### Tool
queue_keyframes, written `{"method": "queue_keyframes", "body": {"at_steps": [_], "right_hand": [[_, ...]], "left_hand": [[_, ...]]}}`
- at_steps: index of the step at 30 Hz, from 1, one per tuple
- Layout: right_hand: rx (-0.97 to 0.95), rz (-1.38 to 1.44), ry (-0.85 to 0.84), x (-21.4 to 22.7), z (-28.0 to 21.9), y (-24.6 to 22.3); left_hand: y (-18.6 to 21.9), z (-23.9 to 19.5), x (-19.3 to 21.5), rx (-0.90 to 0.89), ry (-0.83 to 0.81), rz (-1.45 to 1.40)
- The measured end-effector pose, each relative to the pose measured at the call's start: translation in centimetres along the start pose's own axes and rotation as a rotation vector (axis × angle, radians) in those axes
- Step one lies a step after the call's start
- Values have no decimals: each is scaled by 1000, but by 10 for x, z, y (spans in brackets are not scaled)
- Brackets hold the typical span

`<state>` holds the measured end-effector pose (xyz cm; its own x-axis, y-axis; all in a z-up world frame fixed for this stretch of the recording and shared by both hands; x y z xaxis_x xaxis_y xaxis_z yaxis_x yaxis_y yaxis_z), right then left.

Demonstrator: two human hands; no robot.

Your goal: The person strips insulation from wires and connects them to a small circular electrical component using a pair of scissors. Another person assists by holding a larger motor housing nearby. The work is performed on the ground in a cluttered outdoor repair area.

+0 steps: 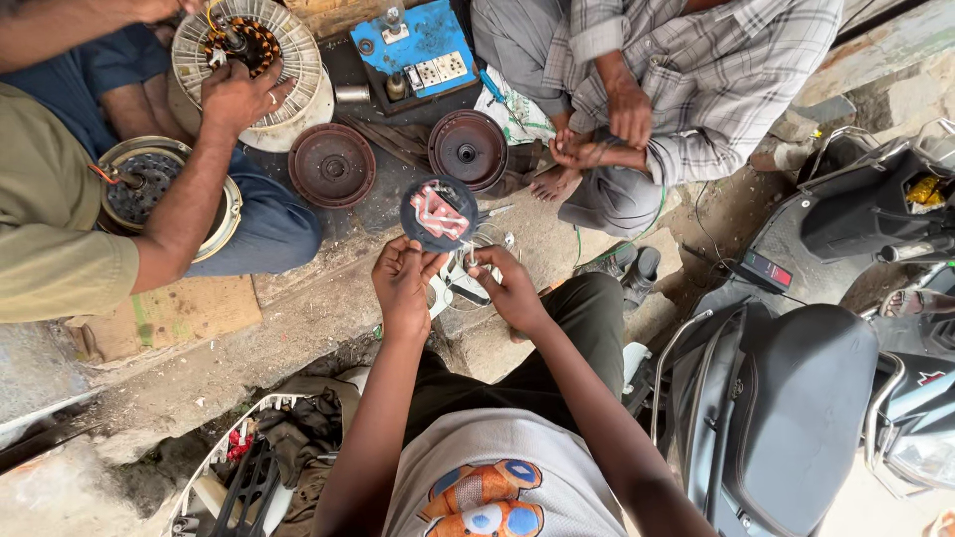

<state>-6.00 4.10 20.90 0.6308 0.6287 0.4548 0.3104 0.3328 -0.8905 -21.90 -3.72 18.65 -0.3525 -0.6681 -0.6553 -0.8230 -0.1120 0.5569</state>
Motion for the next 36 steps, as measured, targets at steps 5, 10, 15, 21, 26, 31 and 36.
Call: {"method": "queue_keyframes", "body": {"at_steps": [5,10,15,21,26,31,36], "right_hand": [[16,41,80,14,-8,-19],[80,-36,101,30,-8,-52],[126,-80,112,41,-9,-82],[172,-77,115,47,-14,-105],[177,-138,121,52,-18,-116],[178,-153,119,55,-21,-125],[215,-196,113,60,-24,-137]], "left_hand": [[9,0,-2,-33,-2,57],[14,-2,-8,-40,-11,47],[18,-6,-13,-48,-41,65],[30,-19,-22,-87,-87,83],[42,-31,-32,-148,-117,97],[52,-42,-40,-217,-159,120],[63,-56,-48,-274,-143,180]]}}
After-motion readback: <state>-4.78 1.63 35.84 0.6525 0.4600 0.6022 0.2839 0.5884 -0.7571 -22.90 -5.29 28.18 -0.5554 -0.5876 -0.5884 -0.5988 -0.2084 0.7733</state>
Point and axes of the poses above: each hand's wrist, its own z-axis towards the middle knuckle, its own x-axis out of the back of the hand, y = z × x, the point moved 2 cm from there along z, towards the middle knuckle, and after that the axes turned 10 degrees about x, right-handed, at the moved point
